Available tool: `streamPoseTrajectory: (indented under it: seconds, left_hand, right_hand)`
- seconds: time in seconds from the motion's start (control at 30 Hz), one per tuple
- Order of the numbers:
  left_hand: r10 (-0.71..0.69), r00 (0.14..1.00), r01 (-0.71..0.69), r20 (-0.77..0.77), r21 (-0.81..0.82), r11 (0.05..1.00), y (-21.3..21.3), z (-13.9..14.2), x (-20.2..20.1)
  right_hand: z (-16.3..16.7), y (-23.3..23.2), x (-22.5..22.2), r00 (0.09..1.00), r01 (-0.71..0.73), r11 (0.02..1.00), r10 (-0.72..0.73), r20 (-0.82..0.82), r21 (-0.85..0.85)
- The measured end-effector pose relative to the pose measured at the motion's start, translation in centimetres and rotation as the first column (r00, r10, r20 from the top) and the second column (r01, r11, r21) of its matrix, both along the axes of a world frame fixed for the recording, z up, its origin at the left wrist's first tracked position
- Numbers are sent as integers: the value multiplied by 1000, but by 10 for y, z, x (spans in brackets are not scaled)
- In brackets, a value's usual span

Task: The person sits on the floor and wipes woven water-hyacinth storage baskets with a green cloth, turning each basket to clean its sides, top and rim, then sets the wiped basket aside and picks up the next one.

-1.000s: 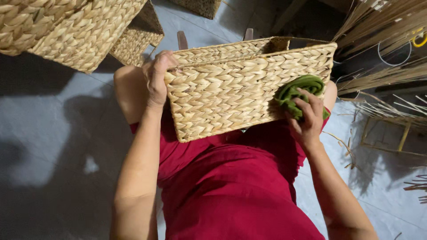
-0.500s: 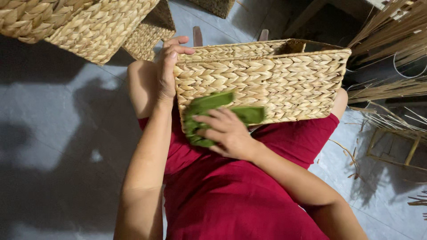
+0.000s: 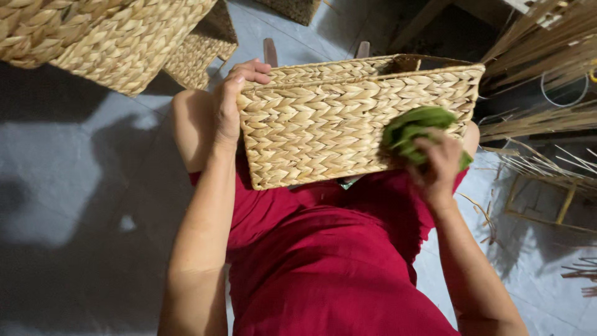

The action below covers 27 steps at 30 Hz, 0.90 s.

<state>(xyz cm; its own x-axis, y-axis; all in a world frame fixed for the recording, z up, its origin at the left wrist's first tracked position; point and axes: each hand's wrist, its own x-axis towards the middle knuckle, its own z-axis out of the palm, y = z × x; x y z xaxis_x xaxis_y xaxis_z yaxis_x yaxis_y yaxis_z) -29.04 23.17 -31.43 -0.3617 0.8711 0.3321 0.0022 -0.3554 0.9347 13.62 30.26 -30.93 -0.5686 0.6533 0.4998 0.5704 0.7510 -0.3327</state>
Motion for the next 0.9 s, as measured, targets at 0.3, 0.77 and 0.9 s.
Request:
streamPoseTrajectory:
  seconds: [0.3, 0.77, 0.9]
  left_hand:
    - [-45, 999, 45, 31, 5, 999, 7, -10, 0]
    - [-35, 995, 39, 93, -43, 998, 2, -16, -3]
    - [-22, 999, 23, 33, -32, 999, 3, -16, -3]
  right_hand:
    - [2, -18, -54, 978, -63, 987, 31, -204, -151]
    - [26, -14, -147, 944, -328, 937, 321, 78, 121]
    - [21, 32, -75, 999, -12, 989, 18, -39, 149]
